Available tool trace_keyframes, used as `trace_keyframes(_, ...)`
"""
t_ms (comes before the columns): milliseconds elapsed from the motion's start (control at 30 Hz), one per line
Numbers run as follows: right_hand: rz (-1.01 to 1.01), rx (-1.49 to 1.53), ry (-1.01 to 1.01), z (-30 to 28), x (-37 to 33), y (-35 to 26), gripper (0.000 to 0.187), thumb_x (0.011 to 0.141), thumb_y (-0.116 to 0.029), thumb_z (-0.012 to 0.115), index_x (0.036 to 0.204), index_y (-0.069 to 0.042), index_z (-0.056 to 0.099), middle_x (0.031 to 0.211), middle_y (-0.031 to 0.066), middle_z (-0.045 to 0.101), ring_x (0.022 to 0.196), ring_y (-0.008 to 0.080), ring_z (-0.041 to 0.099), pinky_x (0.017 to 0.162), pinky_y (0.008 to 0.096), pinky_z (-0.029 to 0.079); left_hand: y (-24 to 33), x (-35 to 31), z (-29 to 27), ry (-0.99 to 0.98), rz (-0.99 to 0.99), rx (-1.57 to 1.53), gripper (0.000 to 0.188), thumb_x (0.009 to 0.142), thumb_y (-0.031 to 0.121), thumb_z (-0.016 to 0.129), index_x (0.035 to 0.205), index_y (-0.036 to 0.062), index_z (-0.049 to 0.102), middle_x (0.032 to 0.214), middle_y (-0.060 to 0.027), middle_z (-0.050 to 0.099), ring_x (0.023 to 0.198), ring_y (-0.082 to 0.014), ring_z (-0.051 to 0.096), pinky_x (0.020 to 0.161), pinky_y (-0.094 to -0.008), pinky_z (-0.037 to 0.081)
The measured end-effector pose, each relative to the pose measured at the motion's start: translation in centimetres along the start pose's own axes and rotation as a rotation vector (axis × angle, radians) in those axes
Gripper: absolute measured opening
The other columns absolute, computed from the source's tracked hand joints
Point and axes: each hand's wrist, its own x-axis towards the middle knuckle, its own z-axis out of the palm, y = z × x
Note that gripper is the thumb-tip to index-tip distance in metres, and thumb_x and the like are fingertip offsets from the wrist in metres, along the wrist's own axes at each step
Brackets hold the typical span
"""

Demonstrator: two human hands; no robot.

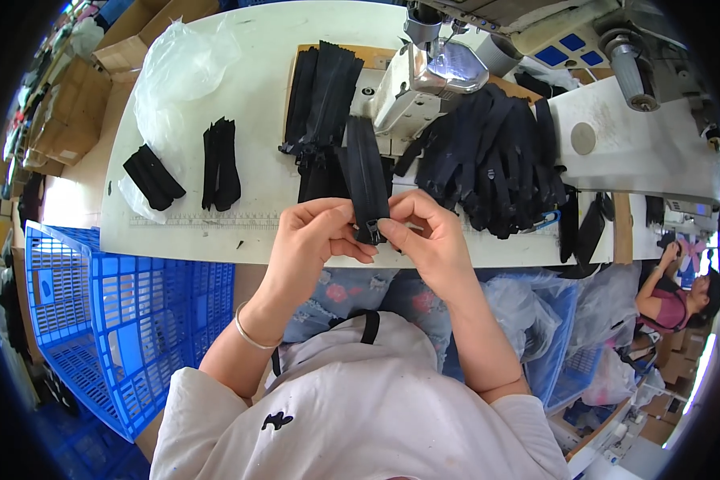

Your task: Processing black zipper components at a workstation in a garment factory.

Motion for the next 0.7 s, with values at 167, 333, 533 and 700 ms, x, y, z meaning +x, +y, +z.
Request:
trace_keyframes(167,0.141,0.099,-0.082,-0.1,0.0,-1.0,0.014,0.085,-0.013,0.068,0.083,-0.002,0.058,0.075,-0.0011,0.058,0.065,0.0061,0.058,0.056,0.0214,0.046,0.3,0.1,0.7,0.052,0.026,0.219,0.021,0.088,0.014,0.065,0.079,-0.005,0.062,0.07,-0.0063,0.061,0.06,-0.0134,0.064,0.054,-0.0237,0.054)
trace_keyframes(333,0.164,0.207,-0.11,-0.4,0.2,-1.4,0.017,0.087,-0.014,0.067,0.081,-0.001,0.057,0.075,0.0018,0.06,0.065,0.007,0.06,0.054,0.0216,0.048,0.5,0.5,1.0,0.035,0.029,0.274,0.024,0.088,0.015,0.065,0.071,-0.0032,0.061,0.063,-0.0036,0.058,0.057,-0.0111,0.063,0.051,-0.0219,0.052)
trace_keyframes(533,0.245,0.153,-0.116,-0.9,0.2,-2.1,0.02,0.088,-0.016,0.066,0.086,0.003,0.062,0.071,0.0062,0.065,0.061,0.0092,0.062,0.056,0.0217,0.05,0.4,0.3,1.5,0.063,0.063,0.257,0.022,0.087,0.013,0.065,0.073,-0.0038,0.063,0.064,-0.0048,0.061,0.056,-0.0091,0.061,0.051,-0.0218,0.051)
trace_keyframes(700,0.296,0.129,-0.148,-1.0,0.3,-2.4,0.021,0.088,-0.016,0.065,0.088,0.005,0.066,0.071,0.0077,0.067,0.063,0.0118,0.065,0.06,0.0243,0.055,0.2,0.3,1.5,0.057,0.1,0.313,0.019,0.087,0.012,0.065,0.079,-0.0051,0.064,0.067,-0.0053,0.063,0.056,-0.0075,0.059,0.052,-0.0205,0.05)
